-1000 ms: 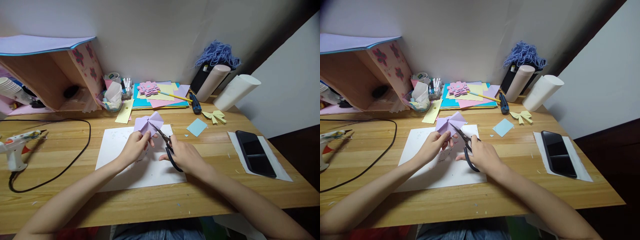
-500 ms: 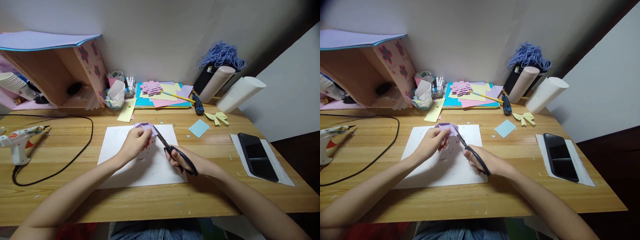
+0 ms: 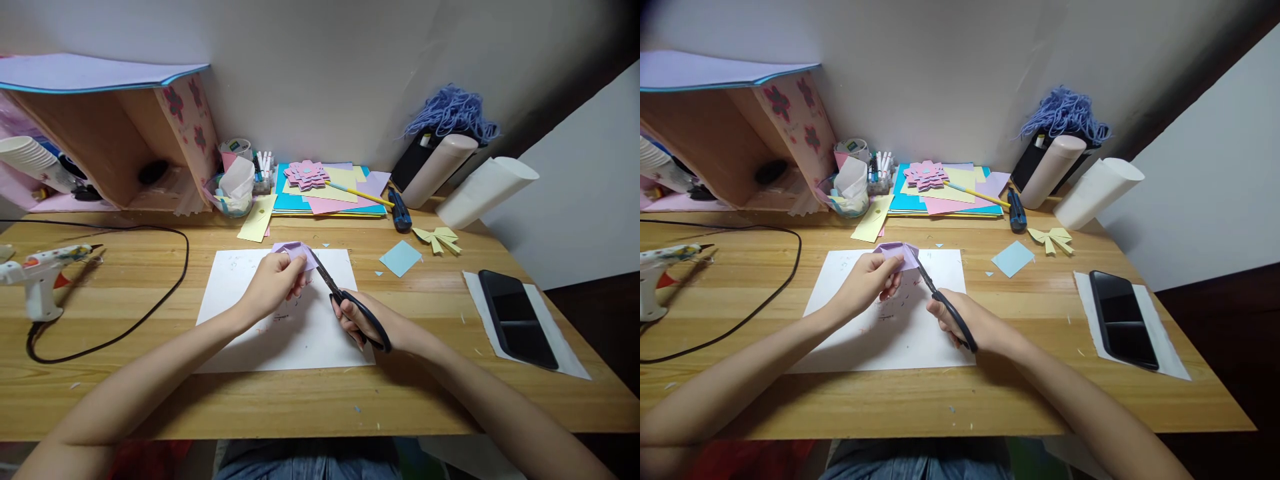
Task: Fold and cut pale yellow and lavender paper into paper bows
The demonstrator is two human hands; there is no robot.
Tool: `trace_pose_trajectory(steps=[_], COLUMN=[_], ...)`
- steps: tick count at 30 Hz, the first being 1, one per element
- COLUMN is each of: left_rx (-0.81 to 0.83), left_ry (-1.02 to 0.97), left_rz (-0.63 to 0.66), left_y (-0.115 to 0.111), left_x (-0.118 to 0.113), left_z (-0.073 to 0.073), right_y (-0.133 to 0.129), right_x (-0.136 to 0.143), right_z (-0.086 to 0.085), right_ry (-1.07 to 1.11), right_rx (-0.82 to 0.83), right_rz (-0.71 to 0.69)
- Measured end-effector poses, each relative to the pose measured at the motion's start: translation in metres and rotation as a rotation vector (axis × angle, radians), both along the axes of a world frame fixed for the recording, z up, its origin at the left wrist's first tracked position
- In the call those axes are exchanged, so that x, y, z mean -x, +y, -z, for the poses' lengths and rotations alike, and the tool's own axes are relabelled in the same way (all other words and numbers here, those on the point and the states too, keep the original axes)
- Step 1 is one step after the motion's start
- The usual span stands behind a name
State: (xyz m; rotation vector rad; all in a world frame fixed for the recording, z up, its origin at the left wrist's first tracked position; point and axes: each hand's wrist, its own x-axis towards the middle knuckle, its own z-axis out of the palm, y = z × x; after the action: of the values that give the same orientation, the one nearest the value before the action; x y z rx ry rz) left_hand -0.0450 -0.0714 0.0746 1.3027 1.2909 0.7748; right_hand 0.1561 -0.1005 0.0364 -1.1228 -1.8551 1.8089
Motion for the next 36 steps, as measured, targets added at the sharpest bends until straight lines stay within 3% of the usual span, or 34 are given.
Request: trace_pose_trajectory(steps=[21, 36], left_rx=[-0.013, 0.045], left_ry=[0.001, -0.036], left_rz=[0.008, 0.04], left_y=[0.0021, 0.0025], left_x=[0.0026, 0.0013], left_z=[0.003, 0.0], right_y=[0.0015, -0.0018], right_x=[-0.0002, 0.0032], right_z=[0.0001, -0.0052], right_ry=[-0.002, -0.03], right_rx=[0.028, -0.033], right_rz=[0.045, -0.028])
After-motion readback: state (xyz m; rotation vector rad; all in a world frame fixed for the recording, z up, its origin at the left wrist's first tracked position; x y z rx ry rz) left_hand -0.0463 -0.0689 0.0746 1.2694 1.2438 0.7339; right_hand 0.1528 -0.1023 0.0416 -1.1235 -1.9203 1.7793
